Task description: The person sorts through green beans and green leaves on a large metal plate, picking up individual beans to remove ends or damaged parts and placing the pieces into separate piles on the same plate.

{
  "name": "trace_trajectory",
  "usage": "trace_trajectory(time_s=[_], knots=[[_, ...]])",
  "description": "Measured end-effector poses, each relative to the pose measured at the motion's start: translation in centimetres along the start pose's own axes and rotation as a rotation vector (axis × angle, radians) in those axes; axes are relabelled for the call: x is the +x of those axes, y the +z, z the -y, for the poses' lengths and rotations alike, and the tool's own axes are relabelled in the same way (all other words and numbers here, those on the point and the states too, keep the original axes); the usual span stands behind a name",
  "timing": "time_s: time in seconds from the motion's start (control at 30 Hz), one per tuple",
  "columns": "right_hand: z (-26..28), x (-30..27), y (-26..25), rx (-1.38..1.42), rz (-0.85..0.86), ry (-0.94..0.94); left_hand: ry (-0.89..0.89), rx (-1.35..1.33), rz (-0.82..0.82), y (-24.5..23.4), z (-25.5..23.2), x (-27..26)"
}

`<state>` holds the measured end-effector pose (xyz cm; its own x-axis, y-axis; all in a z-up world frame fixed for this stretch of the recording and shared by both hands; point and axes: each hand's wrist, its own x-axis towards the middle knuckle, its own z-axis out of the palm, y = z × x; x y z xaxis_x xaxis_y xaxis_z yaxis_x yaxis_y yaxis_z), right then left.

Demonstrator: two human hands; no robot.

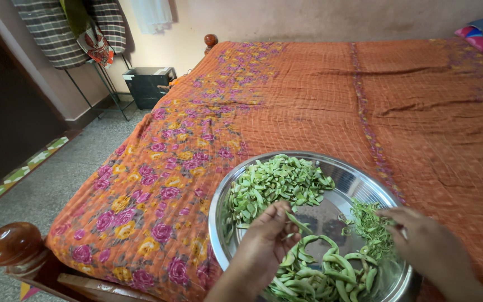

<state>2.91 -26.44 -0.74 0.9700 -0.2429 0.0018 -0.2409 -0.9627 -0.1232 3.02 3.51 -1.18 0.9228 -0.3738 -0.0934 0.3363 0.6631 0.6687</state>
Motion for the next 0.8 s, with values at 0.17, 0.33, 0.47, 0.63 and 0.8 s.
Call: trace_trajectory(time_s=[0.17, 0.33, 0.47, 0.63, 0.8], knots=[[1.5, -1.2, 3.6, 0.825, 0.096, -0.377, -0.159, 0.083, -0.066, 0.4, 3.9, 0.6], [1.8, -1.8, 6.8, 0.999, 0.515, -0.361, -0.082, 0.239, 0.032, -1.3, 6.1, 1.8], [2.6, -2.4, 7.6, 1.306, 0.511, -0.459, -0.003, 0.331, 0.005, -1.7, 7.6, 2.3], [2.9, -2.6, 6.5, 1.3, 0.58, -0.119, 0.235, 0.735, -0.065, -1.5, 7.4, 1.9], [2.0, -2.1, 3.8, 0.74, 0.56, -0.192, 0.197, 0.531, -0.157, -1.1, 6.0, 1.9]])
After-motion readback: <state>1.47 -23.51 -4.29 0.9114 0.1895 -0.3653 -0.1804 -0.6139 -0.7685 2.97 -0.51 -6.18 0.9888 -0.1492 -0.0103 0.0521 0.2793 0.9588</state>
